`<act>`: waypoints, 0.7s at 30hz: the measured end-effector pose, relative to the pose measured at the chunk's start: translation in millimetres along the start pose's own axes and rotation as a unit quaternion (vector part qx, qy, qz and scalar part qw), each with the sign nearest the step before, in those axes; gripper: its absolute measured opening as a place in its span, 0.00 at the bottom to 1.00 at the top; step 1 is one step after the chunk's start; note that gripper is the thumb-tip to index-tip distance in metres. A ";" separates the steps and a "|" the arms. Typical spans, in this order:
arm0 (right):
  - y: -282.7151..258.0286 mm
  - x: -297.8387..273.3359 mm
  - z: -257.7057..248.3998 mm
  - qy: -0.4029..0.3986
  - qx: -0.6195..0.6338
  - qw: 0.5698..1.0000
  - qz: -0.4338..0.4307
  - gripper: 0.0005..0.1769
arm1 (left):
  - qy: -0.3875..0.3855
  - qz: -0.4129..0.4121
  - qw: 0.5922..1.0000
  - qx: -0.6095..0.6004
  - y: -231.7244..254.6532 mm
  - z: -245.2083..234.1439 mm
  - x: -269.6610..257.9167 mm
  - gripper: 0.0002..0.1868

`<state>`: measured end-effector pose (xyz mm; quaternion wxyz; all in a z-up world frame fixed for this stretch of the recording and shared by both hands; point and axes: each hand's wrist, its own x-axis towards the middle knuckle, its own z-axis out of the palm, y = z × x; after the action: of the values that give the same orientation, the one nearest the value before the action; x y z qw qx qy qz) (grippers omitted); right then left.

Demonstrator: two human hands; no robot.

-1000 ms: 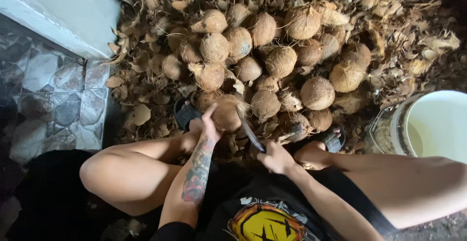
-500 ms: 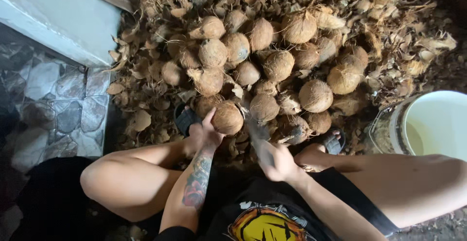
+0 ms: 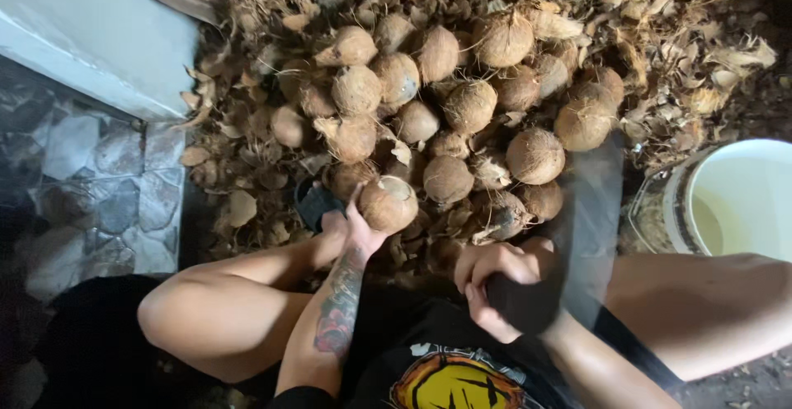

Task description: The person sits on the floor and uses a large knife to peel the husk off coconuts. They hold the coconut in one hand and strike it with the knife to remove the outer layer, then pour the coconut water into a bucket.

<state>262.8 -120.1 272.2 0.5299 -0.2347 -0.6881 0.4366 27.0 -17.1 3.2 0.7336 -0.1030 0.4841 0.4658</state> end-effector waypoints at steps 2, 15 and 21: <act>53.1 -30.6 5.3 -0.015 -0.015 0.992 0.128 0.05 | 0.009 0.014 1.000 -0.013 6.9 -0.6 -1.5 0.31; 58.6 -45.7 -3.2 0.055 0.043 0.993 0.095 0.04 | -0.032 0.095 0.980 -0.170 -4.2 12.6 -22.8 0.21; 122.0 -96.1 15.0 0.005 -0.109 0.939 0.326 0.09 | 0.030 0.164 0.980 -0.110 9.9 7.1 -42.0 0.18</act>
<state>263.2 -138.8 117.3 0.3327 -0.5048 -0.6145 0.5068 19.5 -32.0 43.6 0.6163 -0.1164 0.4620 0.6271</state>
